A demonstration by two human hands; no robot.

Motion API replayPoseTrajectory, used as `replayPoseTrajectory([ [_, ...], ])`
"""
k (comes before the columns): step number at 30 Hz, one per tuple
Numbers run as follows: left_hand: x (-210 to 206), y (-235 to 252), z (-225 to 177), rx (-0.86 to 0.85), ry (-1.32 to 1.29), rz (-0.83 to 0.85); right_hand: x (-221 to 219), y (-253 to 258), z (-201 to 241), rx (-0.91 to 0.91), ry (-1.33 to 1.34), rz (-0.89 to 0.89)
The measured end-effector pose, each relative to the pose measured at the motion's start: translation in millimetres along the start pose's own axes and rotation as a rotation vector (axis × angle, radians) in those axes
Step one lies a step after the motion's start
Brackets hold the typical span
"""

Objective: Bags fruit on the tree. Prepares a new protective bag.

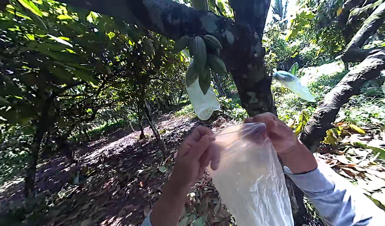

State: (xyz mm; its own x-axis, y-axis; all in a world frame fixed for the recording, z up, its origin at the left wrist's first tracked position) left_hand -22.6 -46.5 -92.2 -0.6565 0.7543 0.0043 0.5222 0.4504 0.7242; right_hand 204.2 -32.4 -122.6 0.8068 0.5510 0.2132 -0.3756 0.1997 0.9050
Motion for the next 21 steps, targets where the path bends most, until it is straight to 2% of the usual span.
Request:
replayPoseTrajectory([
  [2,23,12,-4,-0.014,0.333,0.101,14,12,2,0.005,-0.075,-0.011],
  [5,64,37,-13,-0.096,0.863,0.179,44,32,0,-0.120,-0.521,0.013],
  [7,85,56,-24,-0.019,1.062,0.211,61,48,-5,-0.219,-0.826,0.042],
  [10,101,84,-35,0.116,1.166,0.178,80,78,-18,-0.290,-1.285,0.175],
  [14,113,114,-40,0.132,1.258,0.155,99,111,-42,-0.301,-1.493,0.240],
  [16,112,123,-44,0.140,1.297,0.135,104,123,-45,-0.292,-1.505,0.189],
  [21,88,140,-49,0.139,1.348,0.150,112,141,-36,-0.071,-1.598,-0.088],
])
Point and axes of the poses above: each hand's wrist, its own y-axis towards the middle knuckle, its own x-axis out of the back of the hand, z = x × y, the point moved 1 cm from there along y, towards the middle knuckle, and after that the axes turned 15 degrees about -y, right-handed, at the moved point
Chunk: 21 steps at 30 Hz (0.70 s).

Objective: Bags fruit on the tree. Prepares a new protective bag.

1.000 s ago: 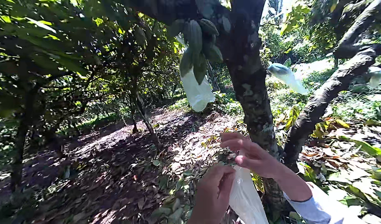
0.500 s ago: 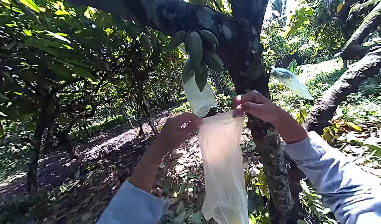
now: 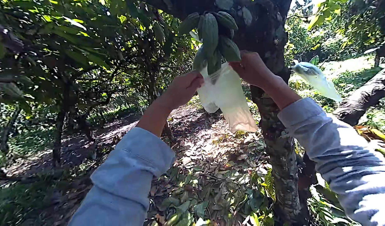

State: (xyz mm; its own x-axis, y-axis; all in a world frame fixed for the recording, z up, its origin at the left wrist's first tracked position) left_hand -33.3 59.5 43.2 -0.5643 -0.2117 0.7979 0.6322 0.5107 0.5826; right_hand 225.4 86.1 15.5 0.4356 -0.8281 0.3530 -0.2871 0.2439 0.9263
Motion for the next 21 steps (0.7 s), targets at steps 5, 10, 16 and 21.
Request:
replayPoseTrajectory([
  [5,18,21,-16,-0.031,0.134,-0.120,1,14,0,-0.033,0.068,-0.216],
  [10,39,24,-21,-0.087,0.239,-0.208,0,36,2,-0.110,0.284,-0.295],
  [16,61,35,-17,0.096,0.163,-0.444,14,33,-2,-0.201,0.457,-0.267],
  [21,54,54,-1,0.165,-0.337,-0.624,74,35,15,-0.204,0.321,-0.346],
])
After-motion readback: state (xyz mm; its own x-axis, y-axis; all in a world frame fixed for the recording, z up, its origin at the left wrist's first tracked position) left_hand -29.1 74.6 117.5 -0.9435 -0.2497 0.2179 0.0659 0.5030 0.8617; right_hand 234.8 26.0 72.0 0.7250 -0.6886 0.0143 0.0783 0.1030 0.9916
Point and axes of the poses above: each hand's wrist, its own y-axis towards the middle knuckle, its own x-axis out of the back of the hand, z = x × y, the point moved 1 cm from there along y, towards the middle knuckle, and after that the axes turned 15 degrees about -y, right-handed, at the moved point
